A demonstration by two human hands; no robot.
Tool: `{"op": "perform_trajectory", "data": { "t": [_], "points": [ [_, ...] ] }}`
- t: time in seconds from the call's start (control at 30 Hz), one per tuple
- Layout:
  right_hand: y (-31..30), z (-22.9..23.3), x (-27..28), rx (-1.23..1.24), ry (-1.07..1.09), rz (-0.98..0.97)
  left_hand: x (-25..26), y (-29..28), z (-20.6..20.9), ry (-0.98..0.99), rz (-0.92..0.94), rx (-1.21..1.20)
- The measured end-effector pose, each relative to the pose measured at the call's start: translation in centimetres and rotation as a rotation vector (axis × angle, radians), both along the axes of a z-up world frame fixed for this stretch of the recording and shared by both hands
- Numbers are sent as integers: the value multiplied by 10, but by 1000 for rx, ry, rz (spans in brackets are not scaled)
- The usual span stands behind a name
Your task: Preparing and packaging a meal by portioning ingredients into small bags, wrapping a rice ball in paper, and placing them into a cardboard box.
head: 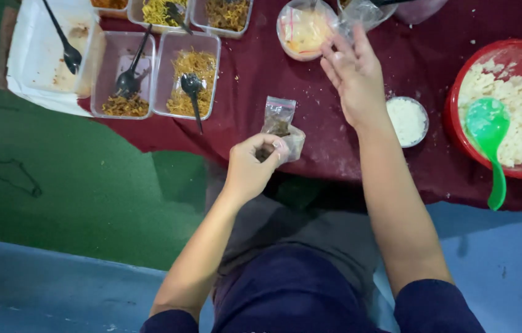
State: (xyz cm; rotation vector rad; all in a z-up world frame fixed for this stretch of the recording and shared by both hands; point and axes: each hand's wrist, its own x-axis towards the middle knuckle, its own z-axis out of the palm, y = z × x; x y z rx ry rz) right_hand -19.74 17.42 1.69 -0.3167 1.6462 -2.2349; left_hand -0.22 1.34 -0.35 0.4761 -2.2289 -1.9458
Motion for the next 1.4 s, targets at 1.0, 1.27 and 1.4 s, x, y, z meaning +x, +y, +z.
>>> {"op": "perform_trajectory", "data": {
  "t": [1.0, 1.27, 1.4],
  "points": [
    [103, -56, 158, 410, 176, -327, -92, 29, 9, 444, -189, -475],
    [129, -33, 183, 421, 15, -411, -183, 50, -49, -31, -248, -221],
    [136, -35, 188, 397, -28, -406, -164, 51, -33, 131, -206, -197]
  ]
}}
